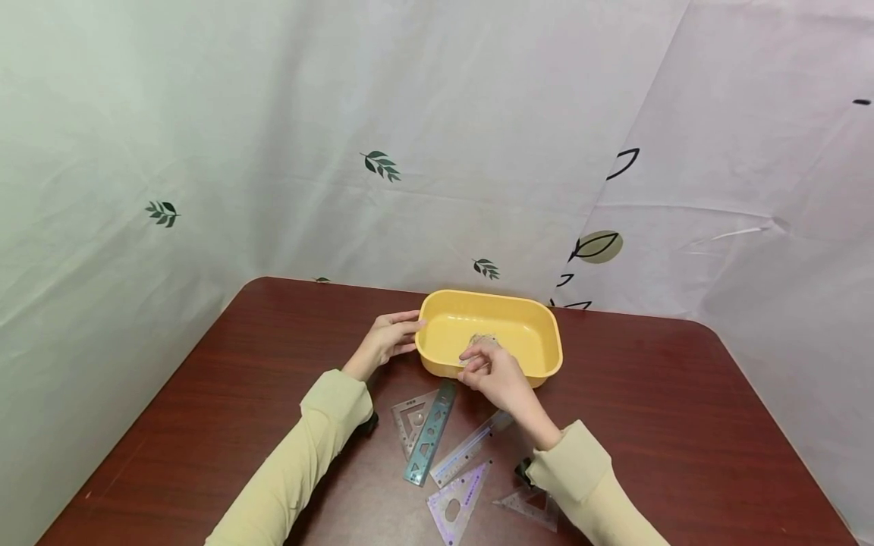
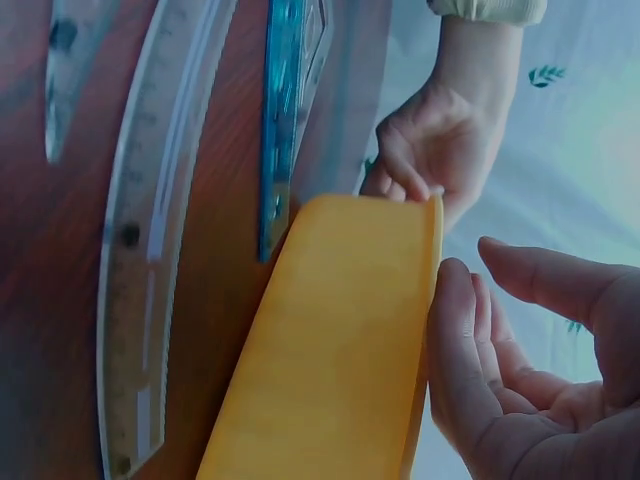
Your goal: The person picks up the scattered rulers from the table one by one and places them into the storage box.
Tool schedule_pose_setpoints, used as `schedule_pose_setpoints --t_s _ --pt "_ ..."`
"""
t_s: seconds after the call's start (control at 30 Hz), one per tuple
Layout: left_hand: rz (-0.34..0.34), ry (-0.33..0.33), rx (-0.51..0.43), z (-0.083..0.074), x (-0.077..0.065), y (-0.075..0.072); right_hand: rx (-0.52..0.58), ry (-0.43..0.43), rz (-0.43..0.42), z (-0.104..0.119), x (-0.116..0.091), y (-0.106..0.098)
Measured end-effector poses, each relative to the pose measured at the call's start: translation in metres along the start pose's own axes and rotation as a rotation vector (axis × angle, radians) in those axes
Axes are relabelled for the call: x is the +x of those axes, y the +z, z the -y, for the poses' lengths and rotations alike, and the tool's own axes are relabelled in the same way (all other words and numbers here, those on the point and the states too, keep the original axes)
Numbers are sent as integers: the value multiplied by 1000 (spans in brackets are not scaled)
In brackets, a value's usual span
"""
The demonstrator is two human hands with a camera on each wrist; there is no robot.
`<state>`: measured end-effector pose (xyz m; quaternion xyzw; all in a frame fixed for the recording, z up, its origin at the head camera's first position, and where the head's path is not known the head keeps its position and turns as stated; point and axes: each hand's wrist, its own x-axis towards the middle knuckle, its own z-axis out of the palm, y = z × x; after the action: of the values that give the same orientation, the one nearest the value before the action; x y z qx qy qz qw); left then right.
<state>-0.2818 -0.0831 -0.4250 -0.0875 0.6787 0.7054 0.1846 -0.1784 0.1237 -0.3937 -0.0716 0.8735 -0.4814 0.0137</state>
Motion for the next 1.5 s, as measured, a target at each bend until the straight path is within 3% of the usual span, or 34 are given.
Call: schedule_pose_setpoints --t_s 0.47,0.87,1.13,1.33,1.5 --pt "-5 -3 6 1 1 0 -55 25 271 -12 -9 23" --pt "-9 -9 2 1 1 0 -156 22 360 -18 1 30" --pt "-1 -9 -5 1 0 -1 -264 23 347 -17 -2 25" --pt "3 -14 -12 -1 0 -2 -304 -85 387 -15 -3 22" --pt "11 -13 -15 0 1 -2 -347 -262 510 -11 3 20"
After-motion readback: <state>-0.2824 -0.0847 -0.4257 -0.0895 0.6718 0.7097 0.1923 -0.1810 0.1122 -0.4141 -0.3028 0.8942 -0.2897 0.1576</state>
